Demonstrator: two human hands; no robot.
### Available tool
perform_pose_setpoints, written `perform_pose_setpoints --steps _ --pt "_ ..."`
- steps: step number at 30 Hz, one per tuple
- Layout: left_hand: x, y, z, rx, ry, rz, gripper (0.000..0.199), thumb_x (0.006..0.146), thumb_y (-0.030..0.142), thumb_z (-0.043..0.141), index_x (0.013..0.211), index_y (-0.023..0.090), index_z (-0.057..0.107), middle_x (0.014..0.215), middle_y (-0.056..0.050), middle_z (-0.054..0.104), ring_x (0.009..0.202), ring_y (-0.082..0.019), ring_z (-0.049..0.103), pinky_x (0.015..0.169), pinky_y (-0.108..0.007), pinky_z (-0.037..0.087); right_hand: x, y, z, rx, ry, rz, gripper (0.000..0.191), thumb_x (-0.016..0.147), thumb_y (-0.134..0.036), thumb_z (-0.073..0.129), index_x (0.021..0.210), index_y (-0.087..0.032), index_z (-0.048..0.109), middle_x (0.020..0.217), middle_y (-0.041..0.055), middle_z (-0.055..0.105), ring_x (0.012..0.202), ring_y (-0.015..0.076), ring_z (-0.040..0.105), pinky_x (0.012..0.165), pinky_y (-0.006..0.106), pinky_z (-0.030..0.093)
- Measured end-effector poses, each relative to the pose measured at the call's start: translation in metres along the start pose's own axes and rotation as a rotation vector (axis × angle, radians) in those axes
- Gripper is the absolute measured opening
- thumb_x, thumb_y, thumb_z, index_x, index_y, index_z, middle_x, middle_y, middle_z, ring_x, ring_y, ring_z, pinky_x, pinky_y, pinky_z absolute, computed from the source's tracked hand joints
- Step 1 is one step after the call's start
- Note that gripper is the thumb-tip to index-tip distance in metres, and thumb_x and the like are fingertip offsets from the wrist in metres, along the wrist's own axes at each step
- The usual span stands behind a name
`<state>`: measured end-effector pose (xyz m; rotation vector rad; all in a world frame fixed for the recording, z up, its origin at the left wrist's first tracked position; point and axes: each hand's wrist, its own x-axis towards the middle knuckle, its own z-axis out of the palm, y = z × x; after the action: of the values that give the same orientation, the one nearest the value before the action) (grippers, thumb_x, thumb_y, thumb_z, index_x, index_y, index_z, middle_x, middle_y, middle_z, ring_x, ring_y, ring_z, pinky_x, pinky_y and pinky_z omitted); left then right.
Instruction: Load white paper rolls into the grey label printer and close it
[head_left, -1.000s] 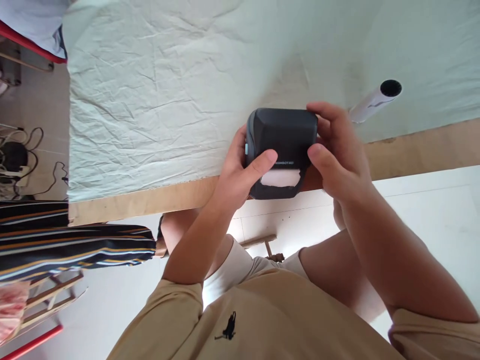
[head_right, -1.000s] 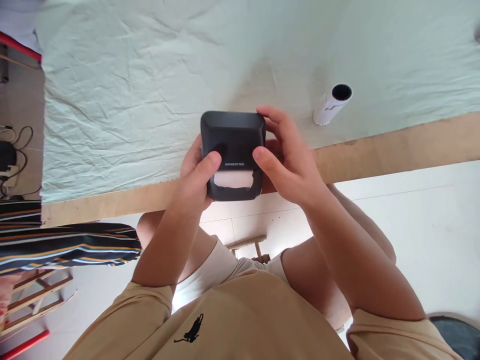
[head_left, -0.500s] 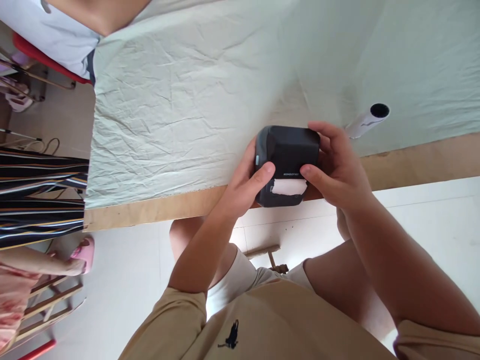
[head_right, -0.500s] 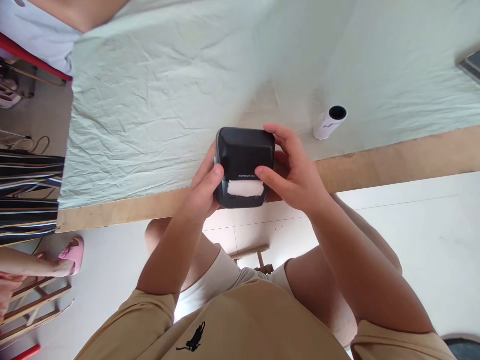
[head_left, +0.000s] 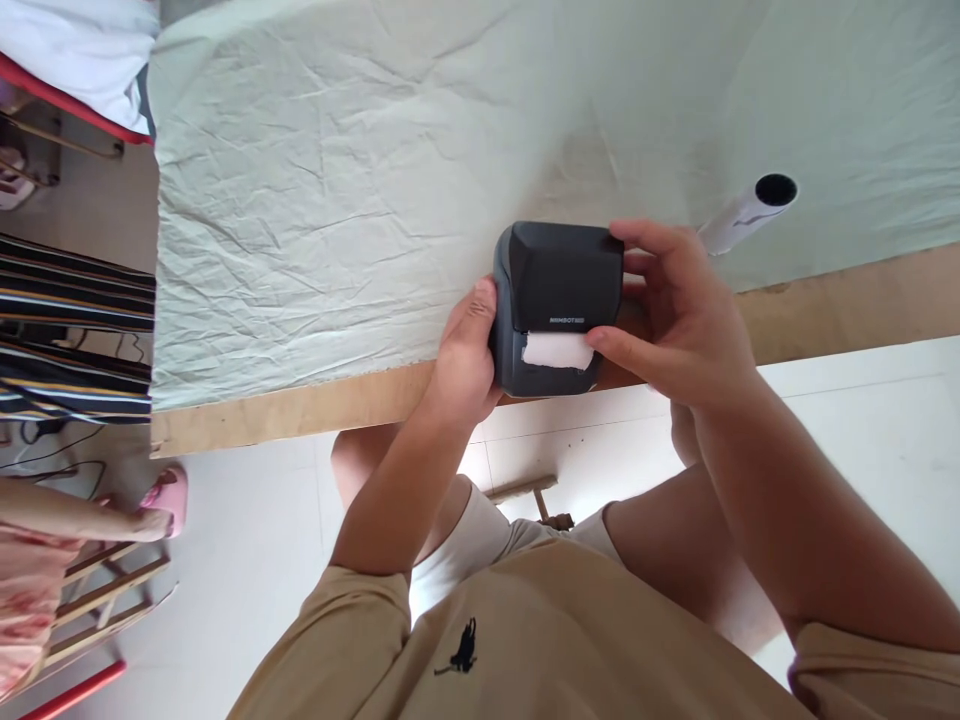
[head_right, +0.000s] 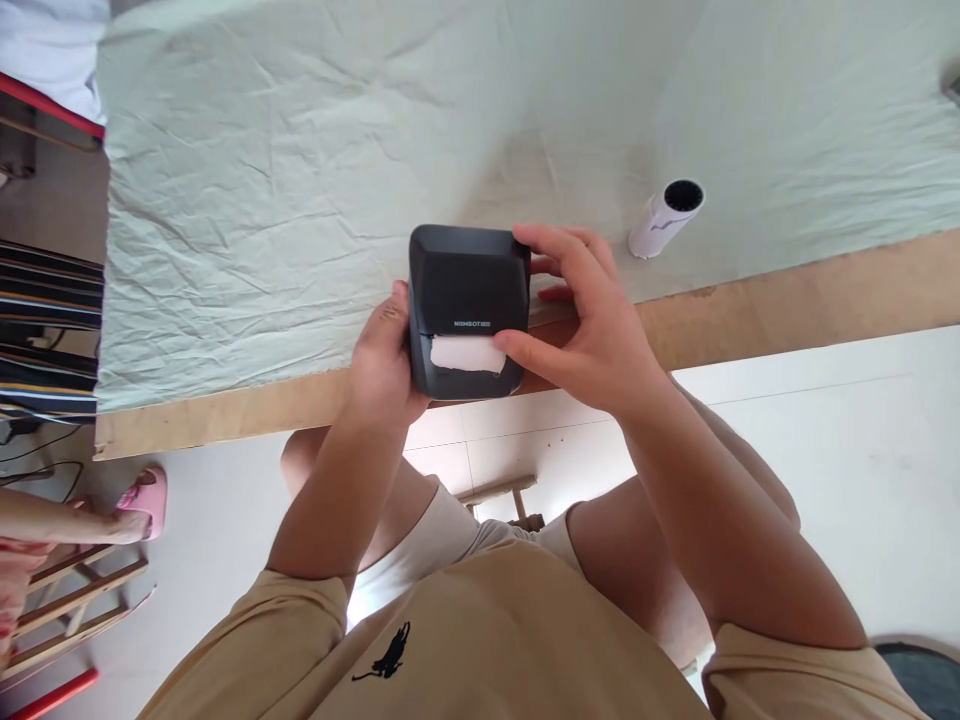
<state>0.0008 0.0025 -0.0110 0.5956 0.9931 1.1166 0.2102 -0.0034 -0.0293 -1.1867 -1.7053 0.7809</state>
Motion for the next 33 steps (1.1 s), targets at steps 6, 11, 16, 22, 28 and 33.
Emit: perform_pose_setpoints --steps 6,11,16,22,28,33 --pt "0.0 0.002 -0.002 0.058 -0.002 -0.089 0.052 0.101 0.074 0.066 0.09 0.023 0.071 0.084 0.0 0.08 0.101 -0.024 0.086 0.083 -0.035 0.073 0.009 -0.024 0.001 -0.053 0.32 -0.121 0.029 0.096 -0.042 0.083 0.122 -0.032 0.076 0.065 -0.0078 0.06 0.05 0.0117 0.056 0.048 0.029 0.045" --pt "-0.002 0.005 0.0 0.116 0.011 -0.127 0.055 0.102 0.076 0.063 0.09 0.023 0.069 0.076 0.0 0.074 0.084 -0.021 0.083 0.068 -0.03 0.068 0.024 -0.04 0.008 -0.196 0.557 -0.21 0.018 0.1 -0.041 0.075 0.095 -0.027 0.065 0.081 -0.0032 0.072 0.061 0.0134 0.068 0.05 0.029 0.045" --pt "-0.004 0.009 0.007 0.148 0.04 -0.135 0.054 0.101 0.075 0.066 0.088 0.022 0.066 0.064 0.004 0.061 0.055 -0.012 0.066 0.048 -0.022 0.052 0.024 -0.048 0.002 -0.607 0.216 -0.205 0.014 0.092 -0.02 0.067 0.097 -0.029 0.077 0.076 -0.0039 0.075 0.058 0.0146 0.061 0.056 0.032 0.034" --pt "-0.005 0.009 0.007 0.138 0.006 -0.076 0.053 0.101 0.071 0.068 0.085 0.021 0.066 0.067 0.004 0.06 0.053 -0.009 0.059 0.046 -0.021 0.048 0.024 -0.053 -0.004 -0.741 -0.021 -0.106 0.023 0.092 -0.023 0.067 0.108 -0.03 0.081 0.081 -0.0009 0.077 0.06 0.0156 0.052 0.058 0.033 0.023" --pt "-0.004 0.007 0.005 0.215 -0.024 -0.047 0.05 0.1 0.072 0.068 0.087 0.024 0.071 0.062 0.004 0.055 0.053 -0.011 0.058 0.051 -0.025 0.052 0.026 -0.054 -0.015 -0.532 -0.121 -0.049 0.025 0.089 -0.031 0.075 0.112 -0.034 0.083 0.067 -0.0015 0.067 0.055 0.017 0.049 0.057 0.035 0.032" --pt "-0.004 0.007 0.003 0.14 -0.043 -0.047 0.045 0.102 0.069 0.067 0.112 0.027 0.078 0.093 -0.001 0.08 0.096 -0.024 0.083 0.077 -0.034 0.069 0.019 -0.047 -0.03 0.007 0.162 0.094 0.036 0.083 -0.033 0.081 0.119 -0.039 0.082 0.101 -0.0007 0.081 0.058 0.0163 0.062 0.042 0.033 0.036"
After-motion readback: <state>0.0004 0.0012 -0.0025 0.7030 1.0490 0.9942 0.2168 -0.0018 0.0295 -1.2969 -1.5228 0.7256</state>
